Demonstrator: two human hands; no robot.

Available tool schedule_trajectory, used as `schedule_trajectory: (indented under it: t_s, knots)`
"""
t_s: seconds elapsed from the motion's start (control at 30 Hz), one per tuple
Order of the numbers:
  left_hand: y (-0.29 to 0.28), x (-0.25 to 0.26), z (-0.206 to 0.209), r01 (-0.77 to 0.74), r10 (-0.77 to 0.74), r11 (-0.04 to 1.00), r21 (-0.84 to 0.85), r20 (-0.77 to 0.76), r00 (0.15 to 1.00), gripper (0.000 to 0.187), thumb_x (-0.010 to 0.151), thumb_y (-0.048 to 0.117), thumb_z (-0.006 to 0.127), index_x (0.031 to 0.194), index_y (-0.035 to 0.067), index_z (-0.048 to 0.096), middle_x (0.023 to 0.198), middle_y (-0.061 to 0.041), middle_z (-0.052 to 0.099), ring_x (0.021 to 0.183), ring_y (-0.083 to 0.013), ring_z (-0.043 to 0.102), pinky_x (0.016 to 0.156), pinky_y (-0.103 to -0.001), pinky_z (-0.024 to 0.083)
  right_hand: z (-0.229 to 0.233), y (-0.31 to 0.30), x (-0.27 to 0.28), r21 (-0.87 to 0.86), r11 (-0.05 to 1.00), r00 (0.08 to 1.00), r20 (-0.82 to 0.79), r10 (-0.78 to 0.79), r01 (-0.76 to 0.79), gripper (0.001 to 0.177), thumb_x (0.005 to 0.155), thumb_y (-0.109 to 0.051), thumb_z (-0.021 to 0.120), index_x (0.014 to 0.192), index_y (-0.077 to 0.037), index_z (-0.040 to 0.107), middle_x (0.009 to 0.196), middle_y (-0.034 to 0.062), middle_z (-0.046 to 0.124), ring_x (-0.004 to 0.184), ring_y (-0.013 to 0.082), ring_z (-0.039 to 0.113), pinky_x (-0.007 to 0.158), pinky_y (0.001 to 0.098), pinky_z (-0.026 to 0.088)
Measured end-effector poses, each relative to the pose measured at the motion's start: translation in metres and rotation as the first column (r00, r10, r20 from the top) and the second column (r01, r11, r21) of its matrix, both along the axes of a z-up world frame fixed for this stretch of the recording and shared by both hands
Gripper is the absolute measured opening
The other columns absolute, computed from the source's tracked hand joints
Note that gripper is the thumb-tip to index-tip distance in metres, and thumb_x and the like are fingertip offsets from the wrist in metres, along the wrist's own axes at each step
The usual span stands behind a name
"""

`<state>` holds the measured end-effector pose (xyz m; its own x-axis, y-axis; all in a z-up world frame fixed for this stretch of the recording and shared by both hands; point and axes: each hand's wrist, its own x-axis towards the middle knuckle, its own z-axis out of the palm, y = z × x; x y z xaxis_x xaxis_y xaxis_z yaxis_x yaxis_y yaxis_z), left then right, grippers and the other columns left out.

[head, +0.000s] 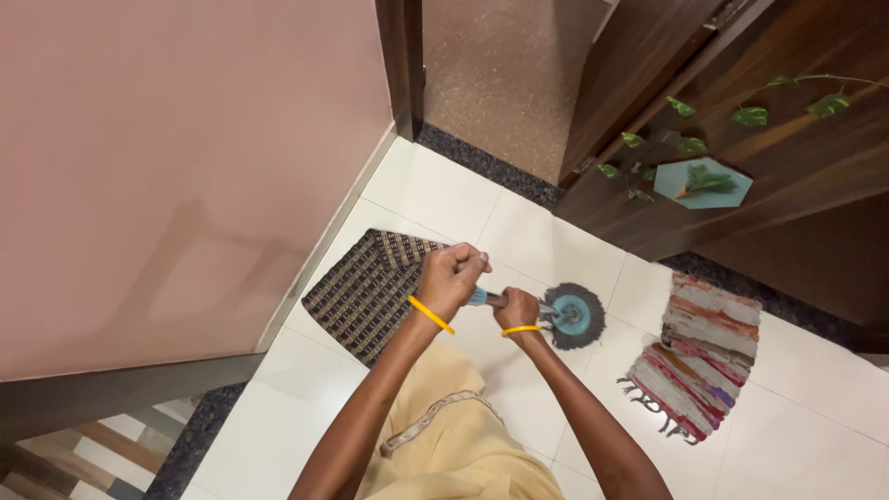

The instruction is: The person mops a tiled floor using a spin mop, moves small patterned rugs out of the way, and cleans the floor area across a doorway.

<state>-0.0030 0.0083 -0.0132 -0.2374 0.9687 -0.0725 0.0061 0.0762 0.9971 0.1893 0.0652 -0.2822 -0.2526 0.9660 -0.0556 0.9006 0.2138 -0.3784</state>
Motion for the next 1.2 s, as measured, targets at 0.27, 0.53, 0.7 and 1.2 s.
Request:
schedule_trajectory:
  t_s: [0.27,0.53,0.7,1.2]
  knots:
    - [-0.057,-0.070,0.002,-0.201,0.208,0.978,0.059,-0.200,0.957,0.024,0.096,0.012,0.066,0.076,0.001,0.071,0.051,0.006,0.046,0.047,-0.0017,0.039,0.043,-0.024,0.029,-0.008,-0.005,-0.100,0.033,0.984,0.978,-0.105,0.179,-0.176,0.009,0.077,-0.015,0.067,0.072,-0.008,0.072,0.074,0.0193,0.070,0.074,0.0405,0.070,0.070,0.0499,0.057]
    - [-0.169,-0.164,-0.033,-0.449,0.449,0.888,-0.095,-0.027,0.893,0.021,0.096,0.008,0.062,0.078,0.002,0.071,0.050,0.005,0.047,0.042,-0.0025,0.037,0.040,-0.024,0.026,-0.015,-0.060,-0.249,0.049,0.913,0.882,-0.244,0.404,-0.405,0.009,0.073,-0.014,0.069,0.077,-0.006,0.069,0.082,0.0201,0.070,0.083,0.0410,0.069,0.075,0.0511,0.056]
    - [-0.233,-0.221,-0.008,-0.540,0.541,0.841,0.034,-0.045,0.840,0.020,0.098,0.006,0.060,0.081,-0.001,0.069,0.059,0.006,0.055,0.049,-0.0007,0.039,0.044,-0.022,0.030,0.010,-0.116,-0.343,-0.143,0.865,0.873,-0.164,0.459,-0.482,0.020,0.074,-0.023,0.078,0.084,-0.007,0.071,0.088,0.0209,0.071,0.087,0.0419,0.069,0.077,0.0514,0.055]
    - [-0.262,-0.257,0.000,-0.673,0.665,0.713,0.197,0.111,0.738,0.020,0.101,-0.001,0.054,0.084,-0.004,0.064,0.056,0.001,0.050,0.045,-0.0036,0.041,0.042,-0.022,0.029,0.029,-0.147,-0.395,0.067,0.802,0.771,-0.238,0.591,-0.594,0.010,0.077,-0.016,0.073,0.085,-0.010,0.073,0.088,0.0136,0.073,0.085,0.0351,0.072,0.073,0.0512,0.056]
